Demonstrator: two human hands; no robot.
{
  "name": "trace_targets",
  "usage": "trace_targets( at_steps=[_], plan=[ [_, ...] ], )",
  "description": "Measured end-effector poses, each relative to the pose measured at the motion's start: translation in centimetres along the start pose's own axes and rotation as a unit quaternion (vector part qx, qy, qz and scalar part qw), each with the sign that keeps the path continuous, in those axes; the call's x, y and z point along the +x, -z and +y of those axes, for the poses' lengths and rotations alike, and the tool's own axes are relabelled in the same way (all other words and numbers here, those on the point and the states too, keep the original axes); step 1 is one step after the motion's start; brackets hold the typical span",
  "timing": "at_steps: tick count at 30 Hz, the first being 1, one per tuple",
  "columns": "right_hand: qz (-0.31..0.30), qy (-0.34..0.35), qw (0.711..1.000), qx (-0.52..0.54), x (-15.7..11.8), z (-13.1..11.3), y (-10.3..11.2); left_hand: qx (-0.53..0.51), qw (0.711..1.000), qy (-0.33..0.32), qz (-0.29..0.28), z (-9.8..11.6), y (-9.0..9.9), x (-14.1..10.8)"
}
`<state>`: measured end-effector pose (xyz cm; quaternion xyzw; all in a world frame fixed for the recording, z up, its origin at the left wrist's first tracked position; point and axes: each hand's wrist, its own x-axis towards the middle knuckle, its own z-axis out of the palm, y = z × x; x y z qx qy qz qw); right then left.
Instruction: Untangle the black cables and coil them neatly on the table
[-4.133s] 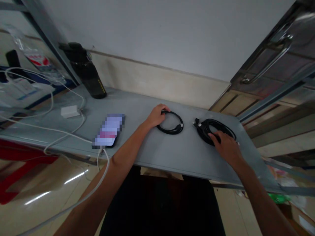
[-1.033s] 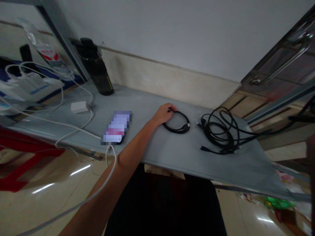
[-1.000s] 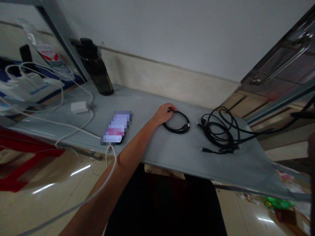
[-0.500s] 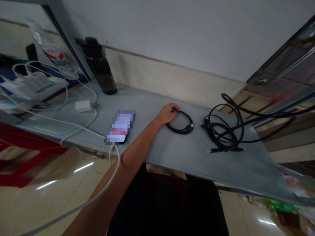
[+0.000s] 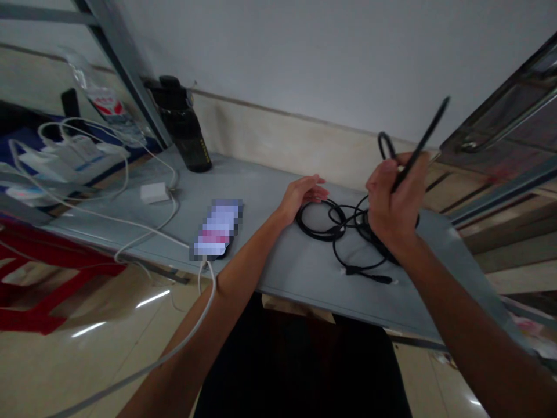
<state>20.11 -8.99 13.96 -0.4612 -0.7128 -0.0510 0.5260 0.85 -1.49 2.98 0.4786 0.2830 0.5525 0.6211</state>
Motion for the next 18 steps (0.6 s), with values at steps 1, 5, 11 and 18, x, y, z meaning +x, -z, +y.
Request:
trace_targets(
  at_steps=[1,5,11,18],
  plan=[
    [-0.038,0.016,0.999,-0.034,-1.1,0.2,-0.7,-0.021,1.000,0.023,-0.005,0.1,0.1,0.1],
    [-0.187,0.107,0.959,-0.183,-4.3,1.7,-3.3,-0.082,0.994,0.074,-0.019,0.1,0.5,0.6],
    [-0.241,0.191,0.925,-0.222,-7.2,4.1,-5.9,-0.111,0.986,0.126,-0.023,0.5,0.6,0.9],
    [-0.238,0.137,0.952,-0.134,-8.2,6.4,-7.0,-0.060,0.991,0.118,-0.005,0.6,0.3,0.7]
  ],
)
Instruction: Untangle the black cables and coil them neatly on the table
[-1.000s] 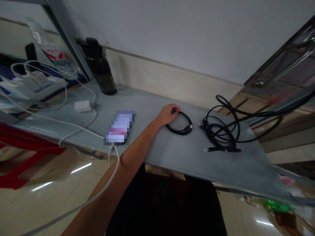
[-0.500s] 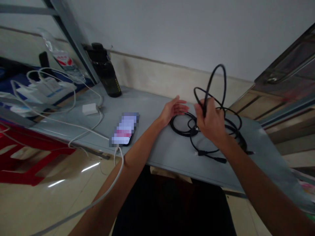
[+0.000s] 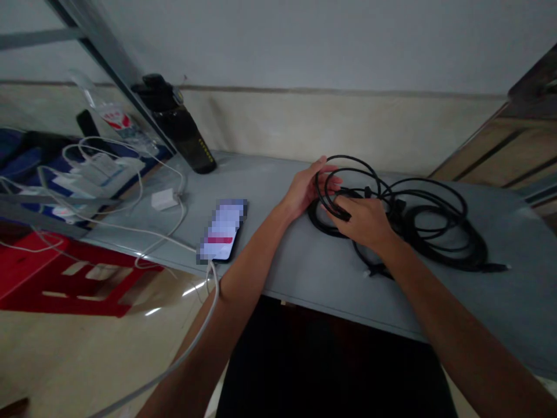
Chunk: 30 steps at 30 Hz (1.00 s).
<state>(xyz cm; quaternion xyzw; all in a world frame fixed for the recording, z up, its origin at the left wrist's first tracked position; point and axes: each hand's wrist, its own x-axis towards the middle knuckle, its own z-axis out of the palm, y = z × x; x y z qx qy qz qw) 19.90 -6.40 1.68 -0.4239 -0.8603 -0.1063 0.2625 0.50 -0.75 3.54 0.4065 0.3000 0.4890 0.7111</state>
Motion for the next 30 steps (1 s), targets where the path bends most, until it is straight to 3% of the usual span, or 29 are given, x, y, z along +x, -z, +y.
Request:
trace_targets(
  at_steps=[8,15,22,26,30],
  plan=[
    [0.058,0.003,0.989,0.135,0.0,1.2,2.1,-0.015,1.000,-0.013,0.016,-0.2,0.2,0.0],
    [0.154,-0.179,0.971,0.044,0.2,4.6,2.5,0.016,0.997,-0.012,0.074,0.3,0.1,0.1],
    [0.061,-0.231,0.971,-0.001,-0.7,5.9,1.1,0.031,0.992,-0.010,0.119,0.9,0.1,0.0],
    [0.052,-0.254,0.966,0.010,-0.4,5.0,1.7,0.023,0.992,-0.023,0.120,1.1,0.1,-0.1],
    [0.057,-0.219,0.973,0.037,-0.1,4.2,2.3,0.029,0.995,-0.045,0.086,0.6,-0.3,-0.1]
  ],
)
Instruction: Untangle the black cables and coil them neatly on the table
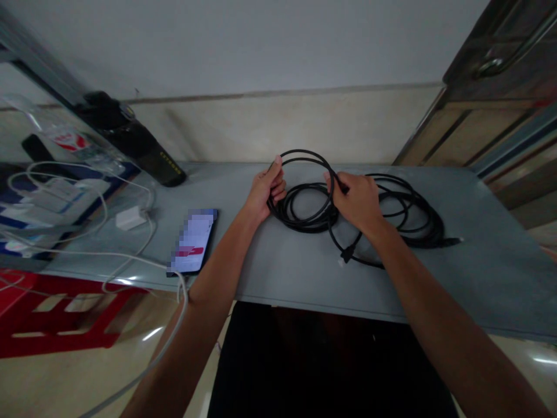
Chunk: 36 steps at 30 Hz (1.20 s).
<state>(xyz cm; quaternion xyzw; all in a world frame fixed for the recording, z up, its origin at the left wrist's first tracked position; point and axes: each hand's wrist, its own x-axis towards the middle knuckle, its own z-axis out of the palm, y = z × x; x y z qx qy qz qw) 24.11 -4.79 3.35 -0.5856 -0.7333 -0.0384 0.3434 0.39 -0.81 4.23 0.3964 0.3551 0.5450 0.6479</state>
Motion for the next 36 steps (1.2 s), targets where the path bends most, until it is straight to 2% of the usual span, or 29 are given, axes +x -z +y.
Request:
trace_targets(
  at_steps=[4,10,12,15,19,24,27,29,32,36],
  plan=[
    [0.005,0.025,0.999,0.040,-0.1,-0.4,0.2,0.018,0.999,-0.006,-0.049,-0.6,-0.2,-0.3],
    [-0.004,0.030,0.997,0.077,-0.3,-1.0,0.5,0.044,0.988,0.029,-0.142,-0.3,-0.1,-1.2],
    [-0.008,0.033,0.996,0.084,-0.3,-1.1,0.6,0.038,0.986,0.040,-0.157,-0.1,-0.3,-1.4],
    [-0.015,0.046,0.994,0.098,-0.3,-1.2,0.7,0.019,0.988,0.042,-0.145,0.0,-0.8,-1.5],
    [-0.035,0.064,0.989,0.125,-0.4,-1.2,0.9,-0.002,0.994,0.005,-0.113,0.4,-1.1,-1.5],
    [-0.036,0.079,0.988,0.127,-0.5,-0.8,0.7,-0.043,0.995,-0.090,-0.026,1.3,0.8,-0.6],
    [-0.034,0.064,0.990,0.121,-0.4,-0.5,0.3,-0.041,0.995,-0.083,0.021,1.8,1.5,-0.5],
    [-0.038,0.057,0.990,0.123,-0.4,-0.4,0.2,-0.014,0.998,-0.060,0.010,1.8,1.3,-0.8],
    [-0.031,0.050,0.989,0.134,-0.3,-0.5,0.3,0.026,0.998,-0.030,-0.049,1.0,0.4,-1.2],
    [-0.024,0.044,0.990,0.134,-0.2,-0.9,0.6,0.075,0.993,-0.029,-0.085,-0.5,-0.2,-1.1]
  ],
)
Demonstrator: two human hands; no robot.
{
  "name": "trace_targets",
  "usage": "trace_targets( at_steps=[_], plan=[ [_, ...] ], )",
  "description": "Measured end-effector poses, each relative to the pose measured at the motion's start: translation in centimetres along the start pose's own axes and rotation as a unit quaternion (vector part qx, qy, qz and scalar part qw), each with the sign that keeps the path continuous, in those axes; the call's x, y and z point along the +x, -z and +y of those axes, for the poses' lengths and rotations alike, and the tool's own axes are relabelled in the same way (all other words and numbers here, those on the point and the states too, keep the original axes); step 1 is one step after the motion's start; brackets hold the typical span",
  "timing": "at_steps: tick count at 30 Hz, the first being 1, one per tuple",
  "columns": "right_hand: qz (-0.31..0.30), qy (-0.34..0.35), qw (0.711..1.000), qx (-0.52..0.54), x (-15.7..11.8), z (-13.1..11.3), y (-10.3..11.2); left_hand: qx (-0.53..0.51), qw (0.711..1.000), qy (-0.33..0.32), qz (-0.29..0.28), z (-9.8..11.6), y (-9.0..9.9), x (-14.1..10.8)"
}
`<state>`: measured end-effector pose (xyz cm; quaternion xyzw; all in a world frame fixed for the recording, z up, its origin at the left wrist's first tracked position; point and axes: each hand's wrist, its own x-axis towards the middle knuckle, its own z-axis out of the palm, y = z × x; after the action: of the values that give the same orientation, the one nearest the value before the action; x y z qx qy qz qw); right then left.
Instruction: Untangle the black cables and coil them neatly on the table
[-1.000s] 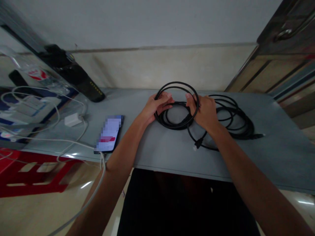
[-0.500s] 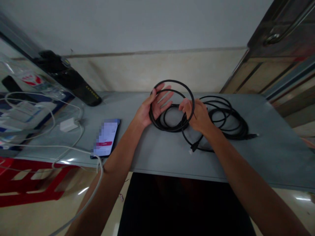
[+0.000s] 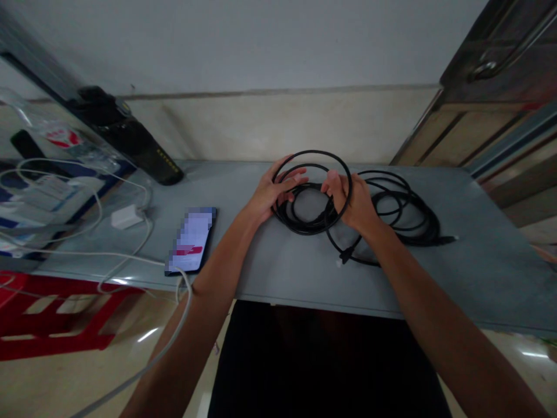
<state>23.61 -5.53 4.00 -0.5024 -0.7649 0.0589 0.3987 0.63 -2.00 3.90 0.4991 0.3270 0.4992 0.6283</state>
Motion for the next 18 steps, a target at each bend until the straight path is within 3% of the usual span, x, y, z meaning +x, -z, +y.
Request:
trace_targets(
  at_steps=[3,7,12,18],
  plan=[
    [-0.015,-0.005,1.000,-0.004,0.0,0.0,0.1,0.088,0.995,-0.048,0.025,-0.7,0.0,0.2],
    [-0.030,0.014,0.999,-0.011,-0.1,0.2,-0.1,0.231,0.962,-0.132,0.058,-0.8,-0.3,0.1],
    [-0.043,0.032,0.999,-0.001,-0.2,0.1,-0.3,0.287,0.937,-0.186,0.070,-0.6,-0.7,-0.3],
    [-0.053,0.036,0.998,0.024,-0.1,0.0,-0.4,0.362,0.895,-0.250,0.071,-1.9,0.8,0.8]
  ],
)
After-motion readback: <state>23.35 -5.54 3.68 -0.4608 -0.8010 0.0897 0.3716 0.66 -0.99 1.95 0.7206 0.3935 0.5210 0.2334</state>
